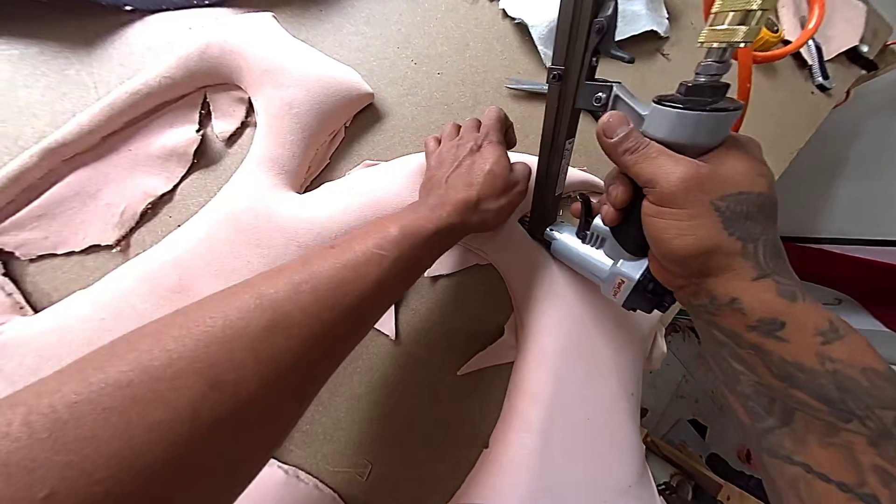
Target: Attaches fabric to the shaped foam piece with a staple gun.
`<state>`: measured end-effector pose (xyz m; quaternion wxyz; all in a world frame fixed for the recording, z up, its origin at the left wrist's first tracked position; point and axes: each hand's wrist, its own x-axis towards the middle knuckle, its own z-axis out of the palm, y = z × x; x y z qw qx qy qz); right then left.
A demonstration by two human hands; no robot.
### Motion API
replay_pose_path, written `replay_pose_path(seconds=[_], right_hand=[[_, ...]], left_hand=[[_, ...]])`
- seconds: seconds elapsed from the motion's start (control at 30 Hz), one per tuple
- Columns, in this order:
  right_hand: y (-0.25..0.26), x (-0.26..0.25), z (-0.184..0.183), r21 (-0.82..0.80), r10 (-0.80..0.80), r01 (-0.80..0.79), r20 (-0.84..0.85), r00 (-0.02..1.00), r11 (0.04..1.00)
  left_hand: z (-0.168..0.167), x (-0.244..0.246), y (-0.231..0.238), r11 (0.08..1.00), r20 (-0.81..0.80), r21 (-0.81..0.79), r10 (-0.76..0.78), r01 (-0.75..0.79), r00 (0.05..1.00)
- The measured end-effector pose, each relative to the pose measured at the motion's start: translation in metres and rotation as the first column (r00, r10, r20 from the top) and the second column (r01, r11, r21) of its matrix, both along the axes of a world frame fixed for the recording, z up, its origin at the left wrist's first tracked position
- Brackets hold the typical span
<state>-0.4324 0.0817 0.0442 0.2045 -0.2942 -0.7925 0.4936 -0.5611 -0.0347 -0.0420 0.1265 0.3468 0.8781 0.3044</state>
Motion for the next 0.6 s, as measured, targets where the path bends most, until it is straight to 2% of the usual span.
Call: replay_pose_path(seconds=[0.1, 0.27, 0.43, 0.6], right_hand=[[-0.004, 0.002, -0.004, 0.071, 0.000, 0.003, -0.036, 0.999, 0.997], [0.000, -0.003, 0.005, 0.107, 0.107, -0.112, 0.052, 0.993, 0.988], [0.001, -0.004, 0.008, 0.081, 0.141, -0.146, 0.065, 0.988, 0.986], [0.004, -0.001, 0.006, -0.009, 0.072, -0.072, 0.058, 0.996, 0.997]], left_hand=[[-0.005, 0.002, 0.002, 1.000, -0.043, 0.009, 0.012, -0.012, 0.999], [-0.018, 0.005, 0.003, 0.997, -0.191, 0.072, 0.050, -0.037, 0.980], [-0.020, 0.005, 0.003, 0.997, -0.220, 0.059, 0.062, -0.050, 0.973], [-0.019, 0.008, 0.005, 0.996, -0.211, 0.047, 0.086, -0.077, 0.974]])
